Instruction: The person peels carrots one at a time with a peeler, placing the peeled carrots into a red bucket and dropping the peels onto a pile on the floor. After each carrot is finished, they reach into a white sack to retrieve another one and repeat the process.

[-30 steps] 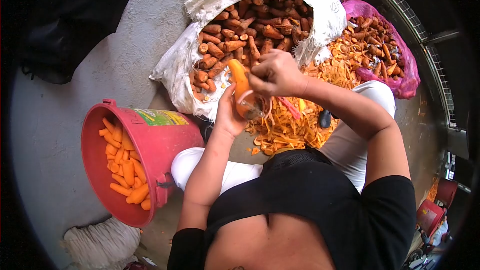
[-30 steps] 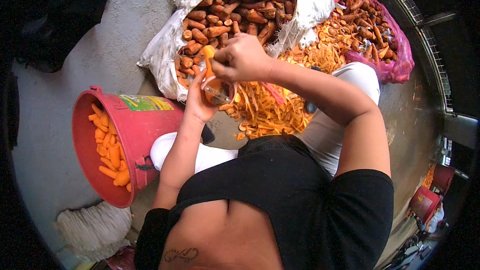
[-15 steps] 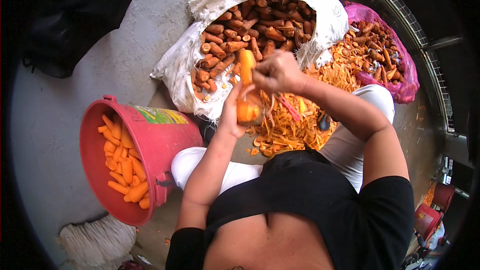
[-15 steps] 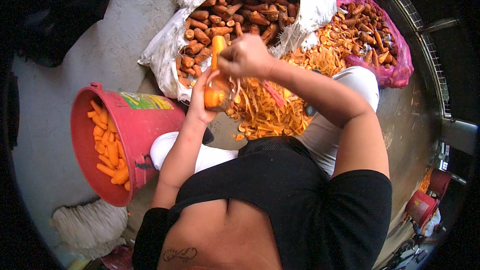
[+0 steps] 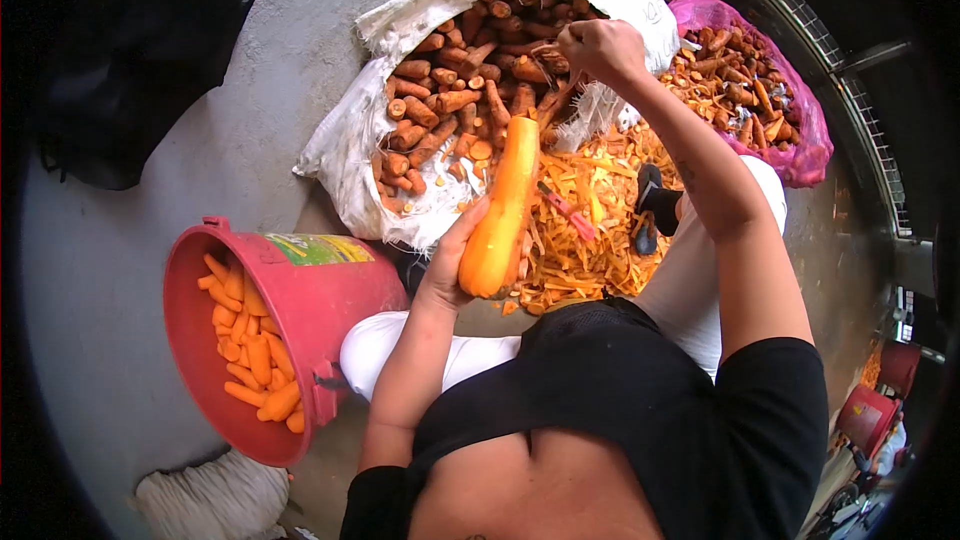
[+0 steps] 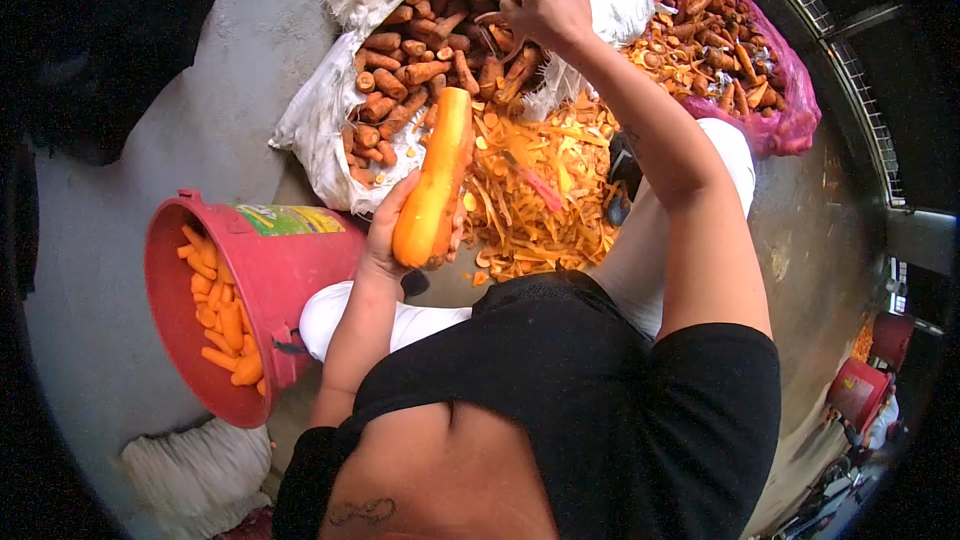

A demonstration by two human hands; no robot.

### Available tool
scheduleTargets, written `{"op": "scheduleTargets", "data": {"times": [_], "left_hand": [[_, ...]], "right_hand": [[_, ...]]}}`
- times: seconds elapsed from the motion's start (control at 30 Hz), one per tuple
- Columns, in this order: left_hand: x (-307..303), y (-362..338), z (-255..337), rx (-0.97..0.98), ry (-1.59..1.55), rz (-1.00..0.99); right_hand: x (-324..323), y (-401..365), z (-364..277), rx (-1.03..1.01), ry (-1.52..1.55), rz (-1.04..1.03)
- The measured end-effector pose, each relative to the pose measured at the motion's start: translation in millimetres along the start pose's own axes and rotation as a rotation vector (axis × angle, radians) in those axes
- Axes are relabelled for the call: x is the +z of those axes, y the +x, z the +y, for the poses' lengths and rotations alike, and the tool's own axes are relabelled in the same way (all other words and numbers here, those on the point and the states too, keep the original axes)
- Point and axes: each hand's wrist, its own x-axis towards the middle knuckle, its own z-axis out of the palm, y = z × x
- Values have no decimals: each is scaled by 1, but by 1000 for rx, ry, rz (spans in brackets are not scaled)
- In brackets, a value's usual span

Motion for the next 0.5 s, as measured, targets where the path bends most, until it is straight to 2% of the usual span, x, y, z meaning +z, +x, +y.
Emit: {"op": "scheduleTargets", "data": {"times": [0.13,0.2,0.27,0.3,0.33,0.4,0.5], "left_hand": [[-3,9,4,65,-148,89],[-14,14,6,96,-205,120],[-31,22,2,131,-195,112],[-10,21,3,201,-187,245],[-10,22,4,185,-208,267],[-12,24,6,151,-251,313],[-21,24,3,146,-238,284]], "right_hand": [[-21,-14,-40,109,235,-197],[-17,-35,-61,24,494,-178],[-18,-54,-84,-196,510,-122],[-21,-61,-93,-277,517,-145],[-26,-68,-101,-357,523,-170],[-33,-76,-114,-457,570,-101],[-31,-80,-116,-504,560,-111]]}}
